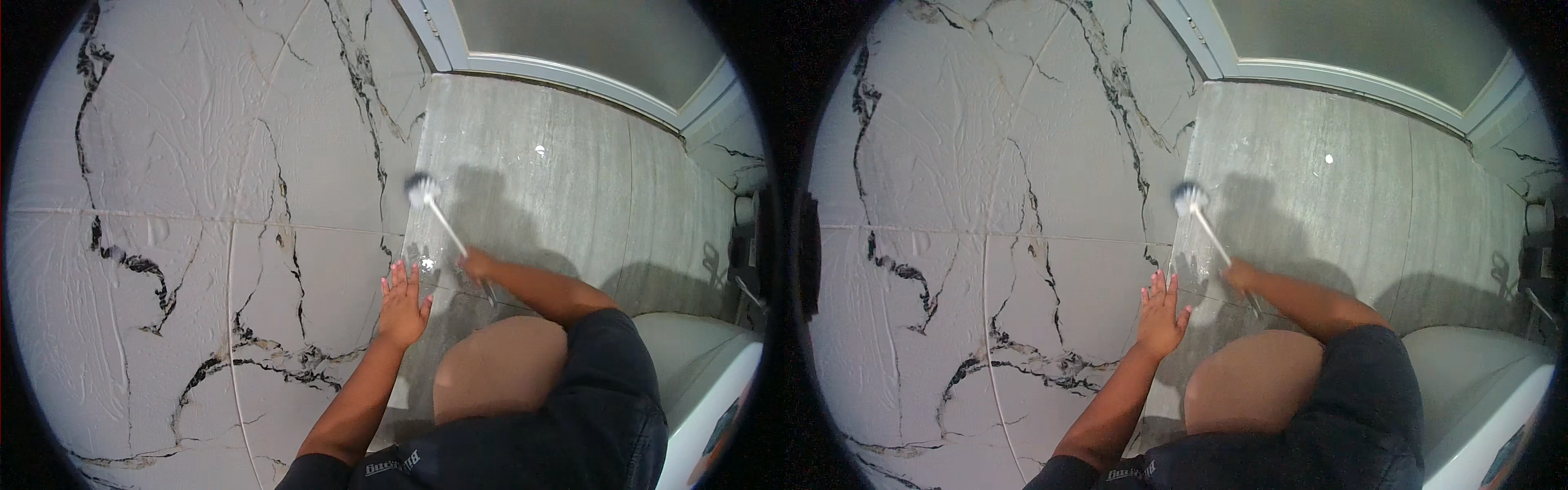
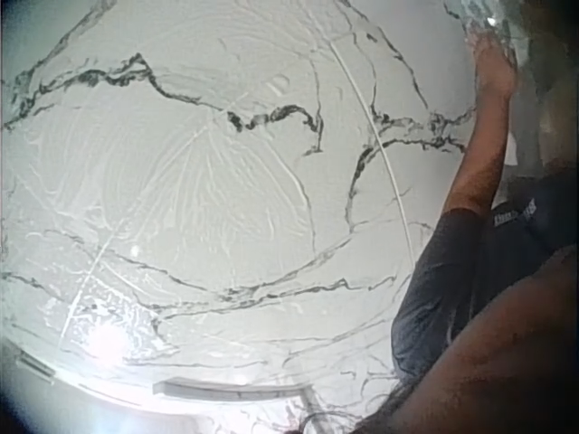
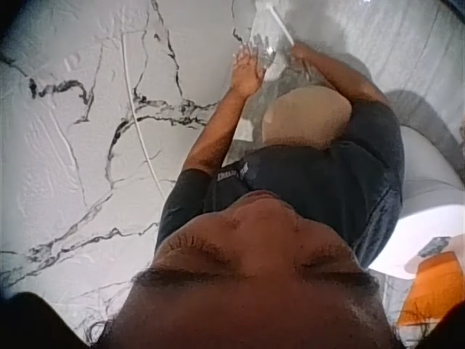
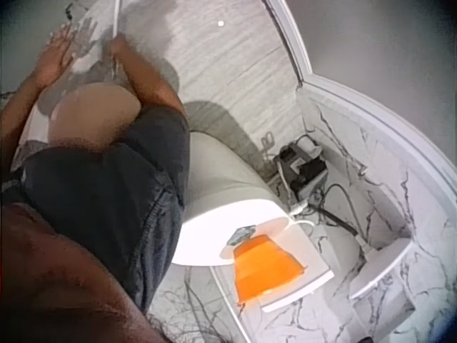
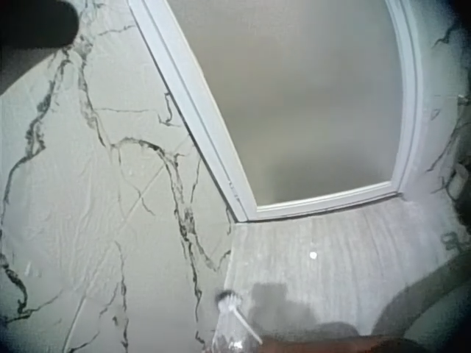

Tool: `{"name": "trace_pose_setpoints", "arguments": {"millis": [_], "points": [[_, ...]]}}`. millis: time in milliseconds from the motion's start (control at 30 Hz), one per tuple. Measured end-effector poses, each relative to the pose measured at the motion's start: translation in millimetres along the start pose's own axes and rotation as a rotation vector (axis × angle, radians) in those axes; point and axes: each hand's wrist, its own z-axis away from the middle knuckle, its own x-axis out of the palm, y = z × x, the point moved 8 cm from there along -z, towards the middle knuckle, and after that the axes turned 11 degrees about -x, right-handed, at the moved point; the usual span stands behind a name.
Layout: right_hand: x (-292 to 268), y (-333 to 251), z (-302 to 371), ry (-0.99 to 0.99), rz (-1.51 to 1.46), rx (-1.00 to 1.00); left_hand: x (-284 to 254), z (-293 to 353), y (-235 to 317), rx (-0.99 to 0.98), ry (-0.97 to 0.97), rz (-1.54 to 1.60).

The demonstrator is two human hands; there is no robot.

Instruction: Cleaning bathroom wall and floor tiles using a brush, sponge, and water.

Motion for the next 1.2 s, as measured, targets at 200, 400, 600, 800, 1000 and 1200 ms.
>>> {"name": "trace_pose_setpoints", "arguments": {"millis": [200,400,600,800,1000,1200], "points": [[-95,-84,-56,0.232,-0.377,-0.008,-14,-1,7,0.023,0.027,0.026],[-96,-100,6,0.291,-0.820,-0.168,-23,3,3,0.011,0.057,0.072],[-55,-27,54,0.258,-0.174,-0.070,-16,6,19,0.037,0.000,0.097],[-19,12,59,0.258,0.282,-0.169,-28,12,20,0.059,0.048,0.190],[-183,-92,-75,0.680,0.274,-0.171,-20,11,22,0.039,-0.020,0.125],[-133,-94,-80,0.590,0.015,-0.190,-46,1,23,0.040,0.054,0.176]]}}
